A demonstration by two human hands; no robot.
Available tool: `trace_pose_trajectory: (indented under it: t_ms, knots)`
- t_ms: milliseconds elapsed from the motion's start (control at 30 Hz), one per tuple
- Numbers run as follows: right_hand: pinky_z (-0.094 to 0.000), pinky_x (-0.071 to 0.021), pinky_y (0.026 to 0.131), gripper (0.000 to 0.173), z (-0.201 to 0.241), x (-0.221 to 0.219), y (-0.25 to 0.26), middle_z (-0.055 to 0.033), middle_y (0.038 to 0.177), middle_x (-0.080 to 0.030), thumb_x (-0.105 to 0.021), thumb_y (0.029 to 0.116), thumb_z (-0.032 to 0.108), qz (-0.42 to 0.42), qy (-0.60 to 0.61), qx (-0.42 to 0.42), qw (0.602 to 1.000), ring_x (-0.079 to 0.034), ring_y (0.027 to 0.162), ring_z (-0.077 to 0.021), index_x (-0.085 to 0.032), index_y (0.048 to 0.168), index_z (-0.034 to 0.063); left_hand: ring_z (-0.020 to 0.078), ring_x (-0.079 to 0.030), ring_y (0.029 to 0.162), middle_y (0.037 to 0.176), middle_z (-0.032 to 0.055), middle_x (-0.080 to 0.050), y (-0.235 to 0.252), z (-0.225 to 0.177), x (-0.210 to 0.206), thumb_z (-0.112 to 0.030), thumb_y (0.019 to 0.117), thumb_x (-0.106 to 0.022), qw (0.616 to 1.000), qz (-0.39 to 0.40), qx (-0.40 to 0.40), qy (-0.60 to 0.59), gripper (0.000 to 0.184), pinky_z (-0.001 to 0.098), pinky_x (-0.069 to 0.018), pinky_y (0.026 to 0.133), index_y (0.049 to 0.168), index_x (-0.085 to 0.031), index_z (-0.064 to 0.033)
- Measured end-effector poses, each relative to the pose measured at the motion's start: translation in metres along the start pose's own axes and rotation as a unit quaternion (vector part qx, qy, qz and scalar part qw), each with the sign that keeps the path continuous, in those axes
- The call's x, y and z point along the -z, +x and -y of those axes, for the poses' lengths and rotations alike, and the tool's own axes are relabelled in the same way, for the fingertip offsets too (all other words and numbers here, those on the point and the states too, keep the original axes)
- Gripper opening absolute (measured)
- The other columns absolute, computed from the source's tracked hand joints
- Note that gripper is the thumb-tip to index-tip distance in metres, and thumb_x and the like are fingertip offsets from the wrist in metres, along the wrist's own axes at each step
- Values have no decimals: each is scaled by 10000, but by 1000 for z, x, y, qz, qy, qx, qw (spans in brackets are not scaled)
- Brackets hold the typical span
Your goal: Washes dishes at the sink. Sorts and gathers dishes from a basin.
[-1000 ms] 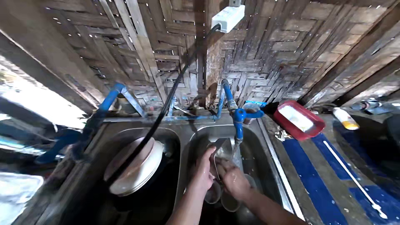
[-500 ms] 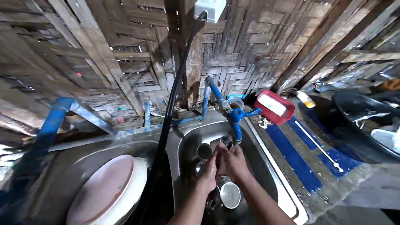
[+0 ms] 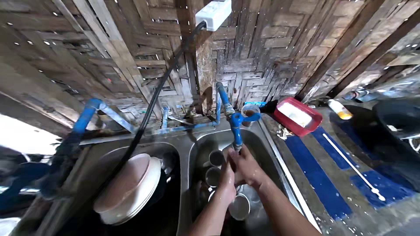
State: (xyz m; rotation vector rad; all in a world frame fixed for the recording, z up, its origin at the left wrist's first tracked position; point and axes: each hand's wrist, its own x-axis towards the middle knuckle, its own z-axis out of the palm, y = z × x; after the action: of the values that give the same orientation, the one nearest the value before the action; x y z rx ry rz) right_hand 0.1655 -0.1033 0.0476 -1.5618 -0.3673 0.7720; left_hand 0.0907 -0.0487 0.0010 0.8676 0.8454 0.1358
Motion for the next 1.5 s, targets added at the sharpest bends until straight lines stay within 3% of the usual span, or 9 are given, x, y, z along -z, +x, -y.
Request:
trace_pose_trajectory:
  t_ms: [100, 267, 467, 600, 800, 1067, 1200, 1367, 1500]
  knots:
    - [-351, -591, 903, 396, -10, 18, -2, -127, 1189, -668, -567, 1048, 173, 40, 95, -19, 994, -683, 1024, -178, -486, 1408, 29, 284, -596, 1228, 1403, 138, -585, 9, 11, -9, -537, 1086, -356, 998, -36, -40, 42, 591, 534, -524, 977, 1543, -393, -165]
    - [-361, -579, 702, 344, -38, 42, -3, -78, 842, -642, -463, 1092, 329, 35, -17, 15, 999, -650, 736, -165, -606, 1110, 17, 288, -495, 1379, 1518, 164, -493, 15, -1, -27, -554, 971, -625, 968, -136, -165, 135, 786, 536, -453, 1107, 1566, -378, -104]
    - [-359, -561, 653, 393, -22, 47, 11, -79, 809, -640, -442, 1100, 366, 81, -57, 29, 995, -634, 696, -163, -644, 1057, 32, 371, -504, 1354, 1552, 145, -448, 5, 2, -46, -646, 997, -510, 976, -167, -129, 46, 750, 673, -501, 962, 1607, -298, -264]
    - [-416, -598, 904, 409, 3, 44, 17, -124, 1176, -684, -613, 1036, 207, 156, 79, -35, 984, -696, 1031, -219, -490, 1413, 109, 441, -578, 1252, 1537, 188, -445, -9, 11, -34, -581, 1024, -514, 981, -166, -103, 4, 710, 682, -564, 833, 1624, -230, -327]
    - [-312, -576, 809, 282, -9, 4, 15, -97, 1053, -699, -454, 1098, 201, 143, 9, 30, 989, -676, 900, -129, -590, 1251, 7, 237, -400, 1474, 1650, 90, -341, -5, -6, 5, -519, 1020, -559, 961, -163, -216, 50, 773, 532, -414, 1156, 1643, -232, -198]
    - [-363, -576, 866, 391, -4, -19, 39, -77, 1000, -728, -499, 1072, 365, 79, -193, 39, 977, -690, 915, -136, -706, 1149, 42, 354, -540, 1333, 1561, 100, -470, 9, -33, 22, -660, 1000, -481, 986, -110, -127, 19, 713, 672, -521, 921, 1619, -287, -365]
    - [-375, -596, 872, 272, 4, -23, 36, -127, 1072, -702, -535, 1061, 163, 34, 29, 20, 999, -693, 967, -187, -578, 1280, 7, 310, -503, 1379, 1576, 105, -451, 16, -27, 29, -523, 1056, -481, 990, -56, -122, 46, 633, 626, -495, 1012, 1625, -300, -311]
    - [-386, -576, 963, 423, -10, -33, 24, -137, 1157, -696, -542, 1062, 289, -98, -141, 50, 984, -690, 1054, -185, -532, 1389, 21, 204, -464, 1426, 1601, 81, -427, 26, -19, 39, -394, 1083, -485, 982, 0, -173, 78, 604, 463, -438, 1150, 1622, -306, -189]
    - [-444, -569, 874, 455, -18, -35, 13, -126, 950, -704, -396, 1098, 394, -147, -270, 22, 951, -691, 921, -217, -664, 1135, 28, 186, -469, 1416, 1574, 78, -462, 34, -19, 41, -404, 1084, -467, 977, 56, -172, 108, 573, 446, -408, 1173, 1605, -353, -196]
